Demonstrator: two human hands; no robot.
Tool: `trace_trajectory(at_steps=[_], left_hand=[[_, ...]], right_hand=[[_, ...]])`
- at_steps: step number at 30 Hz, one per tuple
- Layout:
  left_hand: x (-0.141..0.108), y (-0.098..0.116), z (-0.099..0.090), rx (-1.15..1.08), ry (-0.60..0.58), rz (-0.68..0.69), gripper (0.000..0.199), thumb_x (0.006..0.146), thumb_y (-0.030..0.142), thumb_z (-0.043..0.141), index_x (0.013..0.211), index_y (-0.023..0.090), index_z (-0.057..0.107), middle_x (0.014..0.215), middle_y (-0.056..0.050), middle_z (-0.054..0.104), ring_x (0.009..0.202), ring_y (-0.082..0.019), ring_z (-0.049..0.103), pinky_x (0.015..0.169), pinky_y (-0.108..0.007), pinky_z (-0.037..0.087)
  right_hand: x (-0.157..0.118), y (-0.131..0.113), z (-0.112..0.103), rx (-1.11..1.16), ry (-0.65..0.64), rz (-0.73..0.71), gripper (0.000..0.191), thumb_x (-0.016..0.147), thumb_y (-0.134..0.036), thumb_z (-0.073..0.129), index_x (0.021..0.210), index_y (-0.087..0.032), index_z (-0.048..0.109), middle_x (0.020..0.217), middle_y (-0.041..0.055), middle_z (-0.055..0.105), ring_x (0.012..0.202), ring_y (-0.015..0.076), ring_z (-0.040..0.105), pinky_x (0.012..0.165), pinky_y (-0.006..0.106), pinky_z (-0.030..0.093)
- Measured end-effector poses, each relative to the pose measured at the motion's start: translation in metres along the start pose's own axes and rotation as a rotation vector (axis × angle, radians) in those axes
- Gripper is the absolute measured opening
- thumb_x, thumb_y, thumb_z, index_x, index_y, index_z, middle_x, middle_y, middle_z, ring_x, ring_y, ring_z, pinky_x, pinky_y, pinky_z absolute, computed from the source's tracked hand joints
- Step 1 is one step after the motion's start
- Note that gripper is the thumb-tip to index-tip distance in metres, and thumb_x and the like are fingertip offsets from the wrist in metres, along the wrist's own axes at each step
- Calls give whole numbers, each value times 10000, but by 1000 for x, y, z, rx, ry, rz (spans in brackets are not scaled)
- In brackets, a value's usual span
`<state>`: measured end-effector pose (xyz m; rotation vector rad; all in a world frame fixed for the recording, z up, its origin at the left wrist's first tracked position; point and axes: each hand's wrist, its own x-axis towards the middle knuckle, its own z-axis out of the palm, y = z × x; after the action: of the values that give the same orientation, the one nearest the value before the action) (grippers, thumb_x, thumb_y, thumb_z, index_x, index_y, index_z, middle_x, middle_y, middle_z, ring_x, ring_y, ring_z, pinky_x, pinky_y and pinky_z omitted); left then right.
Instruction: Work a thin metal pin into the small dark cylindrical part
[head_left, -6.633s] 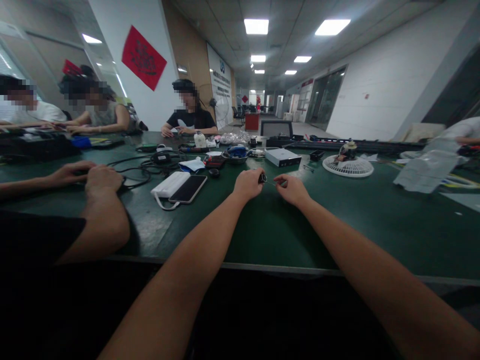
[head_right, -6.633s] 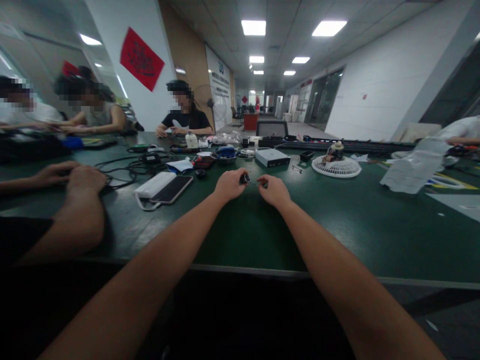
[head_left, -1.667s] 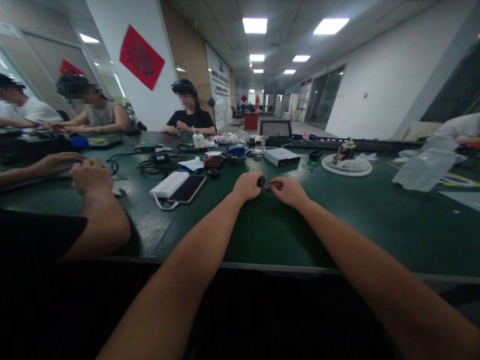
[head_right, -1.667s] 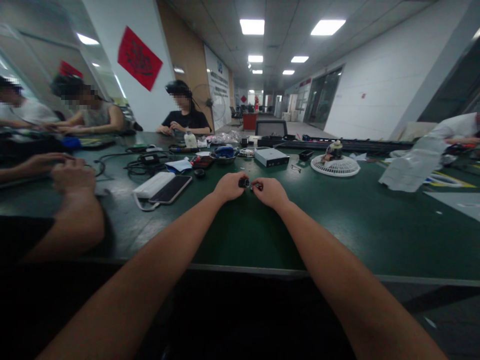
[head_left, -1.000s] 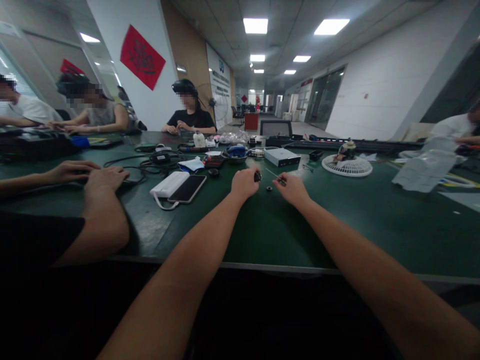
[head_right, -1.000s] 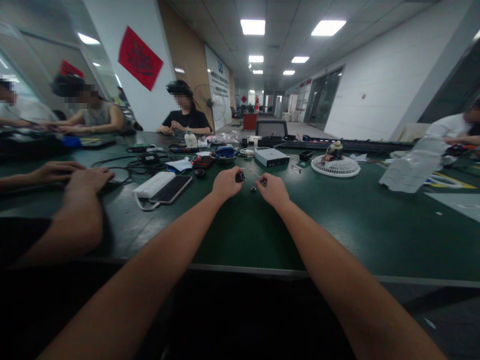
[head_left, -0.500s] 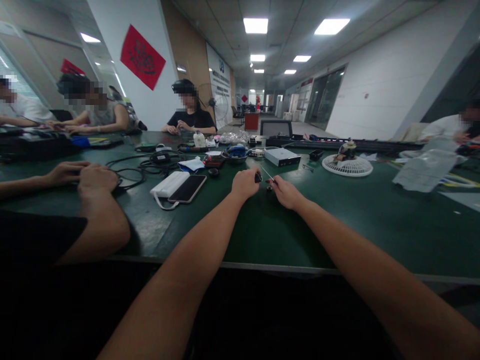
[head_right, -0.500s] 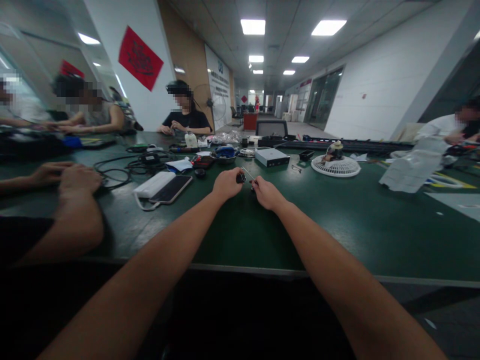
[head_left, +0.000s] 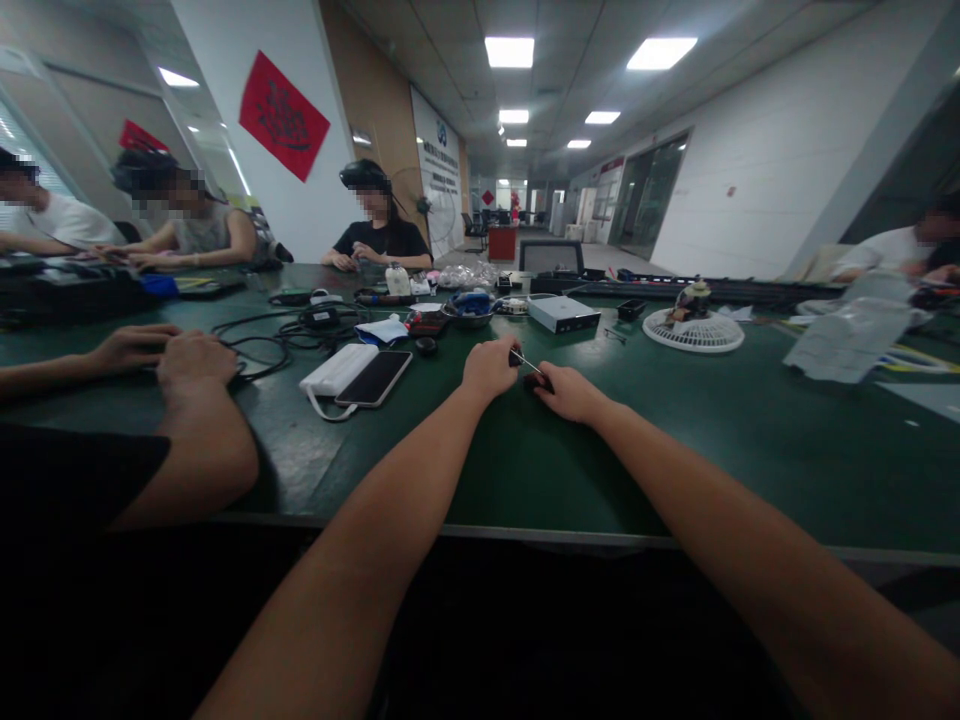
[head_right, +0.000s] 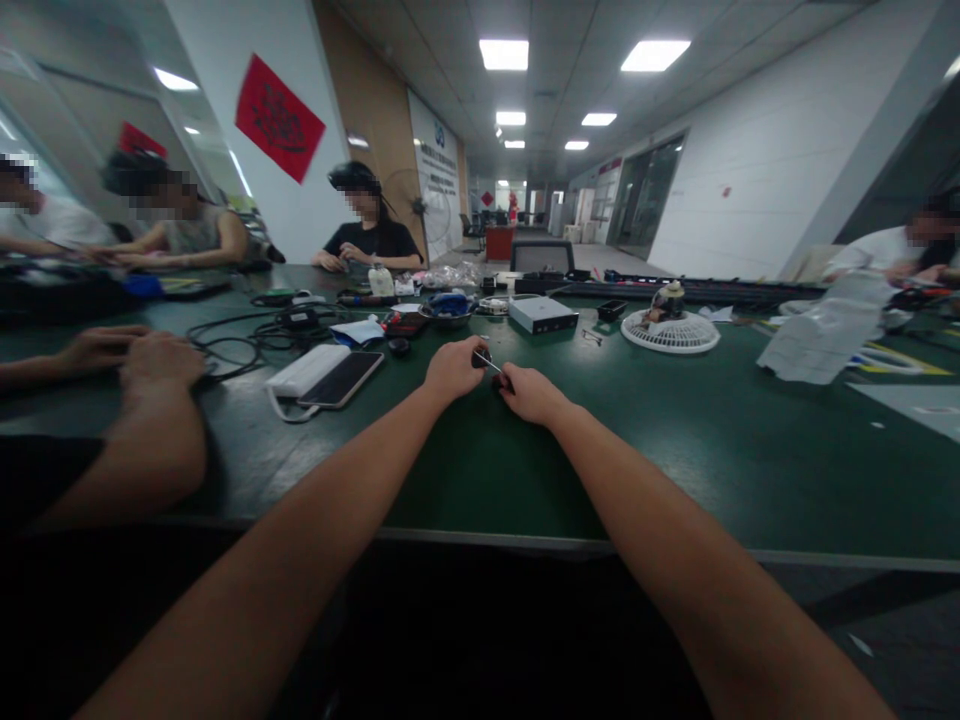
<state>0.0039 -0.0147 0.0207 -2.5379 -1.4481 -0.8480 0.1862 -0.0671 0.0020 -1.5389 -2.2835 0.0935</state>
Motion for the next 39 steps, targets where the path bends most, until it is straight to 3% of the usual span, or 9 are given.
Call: trace_trajectory(at_steps=[6,22,28,32,36,39], left_hand=[[1,-1,2,-7,-10,3,307,835,232,652,1141,248,655,1056,-78,754,1046,-292,688,924,-382,513],[-1,3,0,-32,-51,78,334,810,198,680,1139,251,669,1101,-62,753,1078,-283,685,959,-368,509],[0,2,0,-36,-59,100,335,808,192,674,1138,252,668,1093,-64,752,1075,-278,686,962,-359,510],[0,0,3,-40,-57,114,348,808,196,665,1152,250,666,1100,-70,748,1068,-277,686,963,-362,512],[1,-2,5,-42,-53,129,354,803,195,663,1154,243,671,1081,-73,749,1048,-283,691,947,-367,524],[1,-2,6,-48,-54,143,345,803,195,665,1145,240,678,1062,-73,753,1031,-283,697,942,-370,528]], right_hand=[[4,5,-2,53,34,53,312,975,-347,625,1228,-165,616,1210,90,643,1013,224,657,861,428,567],[8,12,2,157,128,140,313,976,-349,623,1228,-164,618,1212,91,643,1014,224,657,863,430,568],[9,11,3,212,233,126,295,981,-353,616,1203,-159,625,1169,83,657,973,211,664,842,415,571],[10,15,6,278,325,111,236,986,-337,606,1120,-145,638,1053,56,675,895,188,669,808,389,568],[13,20,10,359,392,93,81,928,-200,634,913,-175,559,895,11,688,793,163,660,743,327,537],[14,22,9,402,432,81,252,839,-141,660,800,-233,428,898,6,702,774,165,653,707,306,506]])
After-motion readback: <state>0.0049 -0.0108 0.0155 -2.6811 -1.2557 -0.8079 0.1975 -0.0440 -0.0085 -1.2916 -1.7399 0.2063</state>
